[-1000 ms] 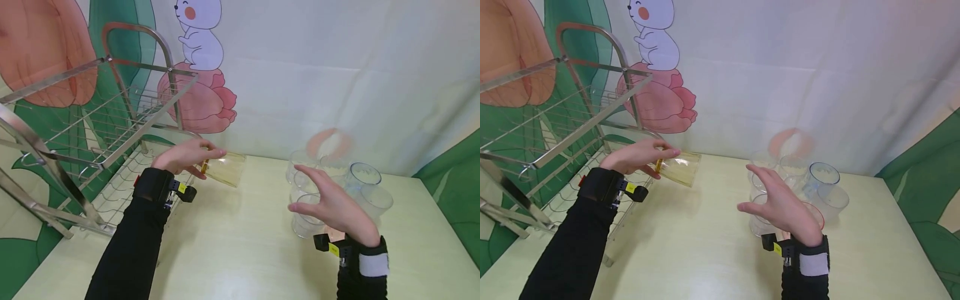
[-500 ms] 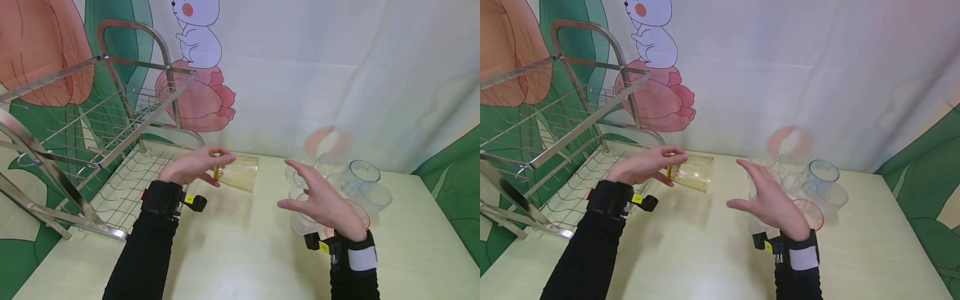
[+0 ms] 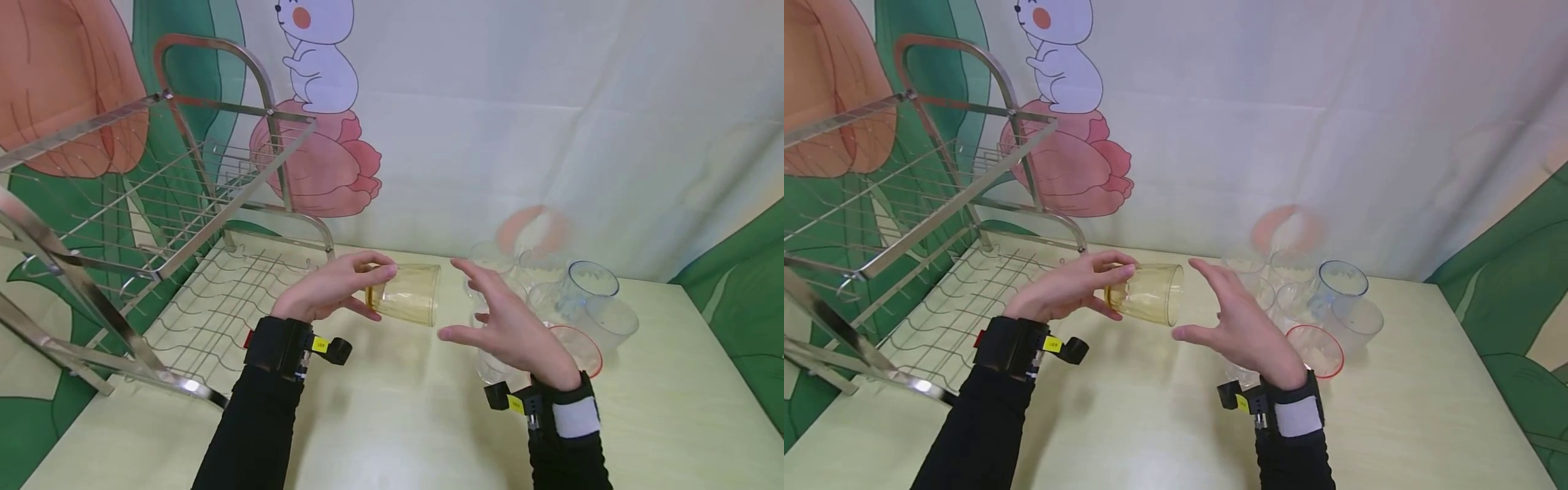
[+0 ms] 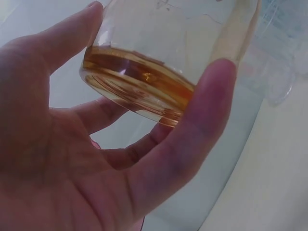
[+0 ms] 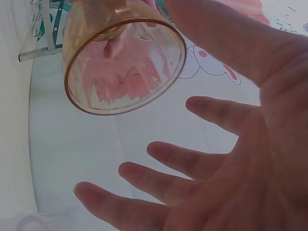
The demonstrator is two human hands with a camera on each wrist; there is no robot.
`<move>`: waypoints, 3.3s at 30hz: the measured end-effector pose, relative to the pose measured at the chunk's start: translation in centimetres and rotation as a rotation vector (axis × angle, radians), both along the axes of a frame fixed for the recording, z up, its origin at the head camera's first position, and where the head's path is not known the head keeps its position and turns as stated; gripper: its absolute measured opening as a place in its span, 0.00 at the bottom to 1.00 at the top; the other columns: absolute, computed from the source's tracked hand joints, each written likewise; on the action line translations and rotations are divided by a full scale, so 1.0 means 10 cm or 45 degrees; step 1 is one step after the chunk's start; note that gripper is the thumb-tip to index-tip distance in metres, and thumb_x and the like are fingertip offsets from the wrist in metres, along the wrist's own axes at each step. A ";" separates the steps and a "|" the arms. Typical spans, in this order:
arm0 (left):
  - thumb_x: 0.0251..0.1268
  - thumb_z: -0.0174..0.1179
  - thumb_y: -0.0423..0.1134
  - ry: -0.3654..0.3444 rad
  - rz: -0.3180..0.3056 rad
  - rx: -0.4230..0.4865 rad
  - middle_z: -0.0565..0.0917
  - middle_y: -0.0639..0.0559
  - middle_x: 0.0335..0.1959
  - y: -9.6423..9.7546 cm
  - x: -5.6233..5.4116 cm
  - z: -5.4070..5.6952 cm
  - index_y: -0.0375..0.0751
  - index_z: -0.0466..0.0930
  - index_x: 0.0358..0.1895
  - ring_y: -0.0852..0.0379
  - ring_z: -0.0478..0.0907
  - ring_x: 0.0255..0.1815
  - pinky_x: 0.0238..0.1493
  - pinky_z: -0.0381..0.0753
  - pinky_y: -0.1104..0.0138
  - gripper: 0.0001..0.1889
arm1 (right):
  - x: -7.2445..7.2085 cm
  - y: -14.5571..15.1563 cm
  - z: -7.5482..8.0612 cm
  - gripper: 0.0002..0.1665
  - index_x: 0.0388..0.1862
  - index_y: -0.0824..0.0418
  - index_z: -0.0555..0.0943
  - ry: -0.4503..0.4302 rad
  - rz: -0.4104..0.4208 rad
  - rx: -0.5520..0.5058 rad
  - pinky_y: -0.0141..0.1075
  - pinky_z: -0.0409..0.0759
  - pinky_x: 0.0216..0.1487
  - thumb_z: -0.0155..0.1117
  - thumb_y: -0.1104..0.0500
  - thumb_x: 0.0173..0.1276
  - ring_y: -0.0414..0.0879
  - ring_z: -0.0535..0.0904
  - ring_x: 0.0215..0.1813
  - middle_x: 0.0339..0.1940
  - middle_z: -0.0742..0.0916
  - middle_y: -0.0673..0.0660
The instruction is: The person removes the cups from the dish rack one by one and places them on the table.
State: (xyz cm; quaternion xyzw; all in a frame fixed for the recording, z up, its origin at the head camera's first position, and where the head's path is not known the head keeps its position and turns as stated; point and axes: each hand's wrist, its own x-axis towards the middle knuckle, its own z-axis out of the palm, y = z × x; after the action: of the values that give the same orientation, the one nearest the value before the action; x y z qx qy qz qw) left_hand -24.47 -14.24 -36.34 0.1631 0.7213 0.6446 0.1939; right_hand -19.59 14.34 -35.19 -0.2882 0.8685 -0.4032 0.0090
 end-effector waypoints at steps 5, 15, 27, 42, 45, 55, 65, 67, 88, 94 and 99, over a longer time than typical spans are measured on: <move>0.69 0.61 0.49 -0.037 -0.029 0.058 0.70 0.40 0.58 0.06 0.03 -0.02 0.40 0.72 0.60 0.43 0.68 0.58 0.44 0.81 0.43 0.23 | -0.01 -0.01 -0.02 0.58 0.78 0.43 0.55 -0.012 -0.007 -0.005 0.50 0.79 0.56 0.77 0.41 0.54 0.54 0.63 0.70 0.75 0.61 0.52; 0.71 0.59 0.47 -0.073 -0.078 0.123 0.73 0.36 0.52 0.13 0.05 -0.08 0.39 0.70 0.63 0.41 0.74 0.53 0.45 0.81 0.44 0.23 | -0.02 -0.03 -0.02 0.57 0.77 0.43 0.56 -0.035 0.002 -0.044 0.49 0.79 0.55 0.77 0.42 0.54 0.56 0.63 0.70 0.75 0.62 0.52; 0.74 0.56 0.42 -0.112 -0.098 0.302 0.72 0.35 0.53 0.14 0.08 -0.26 0.38 0.68 0.64 0.42 0.76 0.52 0.48 0.79 0.43 0.21 | -0.04 -0.03 -0.05 0.53 0.77 0.44 0.57 -0.061 0.049 -0.073 0.45 0.81 0.53 0.74 0.42 0.58 0.58 0.64 0.70 0.75 0.62 0.49; 0.74 0.55 0.45 -0.141 -0.143 0.472 0.70 0.37 0.59 0.20 0.05 -0.56 0.38 0.66 0.66 0.40 0.74 0.54 0.50 0.78 0.42 0.24 | -0.02 -0.11 -0.08 0.47 0.75 0.50 0.62 0.044 0.057 -0.027 0.41 0.82 0.51 0.73 0.46 0.61 0.52 0.70 0.64 0.70 0.69 0.53; 0.75 0.54 0.43 -0.143 -0.145 0.485 0.70 0.38 0.59 0.22 0.04 -0.56 0.35 0.63 0.68 0.41 0.74 0.54 0.51 0.77 0.41 0.25 | -0.02 -0.10 -0.06 0.46 0.75 0.50 0.63 0.053 0.045 -0.019 0.42 0.82 0.51 0.73 0.46 0.61 0.52 0.70 0.63 0.68 0.70 0.53; 0.75 0.54 0.41 -0.140 -0.129 0.550 0.70 0.38 0.59 0.28 0.06 -0.56 0.35 0.64 0.68 0.42 0.75 0.55 0.52 0.77 0.42 0.24 | -0.02 -0.08 -0.07 0.44 0.72 0.51 0.66 0.114 0.026 -0.046 0.41 0.83 0.49 0.76 0.50 0.59 0.48 0.71 0.61 0.66 0.72 0.54; 0.74 0.56 0.41 -0.138 -0.073 0.524 0.67 0.38 0.65 0.26 0.07 -0.58 0.38 0.66 0.67 0.40 0.70 0.61 0.52 0.78 0.43 0.23 | 0.08 0.04 0.02 0.44 0.71 0.51 0.68 0.181 -0.026 -0.014 0.39 0.83 0.47 0.77 0.52 0.57 0.49 0.72 0.58 0.64 0.72 0.53; 0.74 0.56 0.41 -0.139 -0.055 0.514 0.66 0.39 0.65 0.25 0.07 -0.59 0.37 0.66 0.67 0.39 0.68 0.63 0.52 0.78 0.44 0.24 | 0.10 0.07 0.04 0.44 0.71 0.52 0.69 0.197 -0.034 -0.014 0.40 0.83 0.46 0.78 0.53 0.56 0.50 0.72 0.58 0.63 0.73 0.53; 0.71 0.60 0.41 0.021 0.130 0.172 0.66 0.37 0.64 0.16 0.13 -0.48 0.42 0.70 0.64 0.43 0.67 0.63 0.48 0.82 0.50 0.22 | 0.31 0.56 0.28 0.43 0.71 0.51 0.68 0.276 -0.203 0.098 0.42 0.83 0.46 0.76 0.53 0.58 0.47 0.71 0.57 0.62 0.73 0.52; 0.71 0.60 0.41 0.030 0.128 0.161 0.67 0.40 0.62 0.17 0.13 -0.48 0.43 0.70 0.64 0.44 0.68 0.62 0.47 0.83 0.51 0.22 | 0.35 0.74 0.30 0.43 0.71 0.50 0.68 0.306 -0.287 0.126 0.43 0.83 0.45 0.76 0.53 0.58 0.50 0.71 0.57 0.61 0.73 0.54; 0.71 0.60 0.41 0.044 0.126 0.150 0.68 0.41 0.62 0.17 0.13 -0.47 0.43 0.71 0.64 0.43 0.68 0.61 0.48 0.82 0.51 0.22 | 0.41 0.89 0.32 0.42 0.71 0.51 0.69 0.350 -0.335 0.170 0.31 0.82 0.43 0.76 0.54 0.58 0.51 0.71 0.56 0.64 0.72 0.54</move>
State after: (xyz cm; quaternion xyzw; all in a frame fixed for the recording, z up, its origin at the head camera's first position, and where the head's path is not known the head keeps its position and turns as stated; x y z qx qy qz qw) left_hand -23.13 -12.54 -41.05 0.1494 0.6925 0.6918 0.1395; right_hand -15.44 23.21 -31.96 -0.2232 0.9165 -0.2994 -0.1432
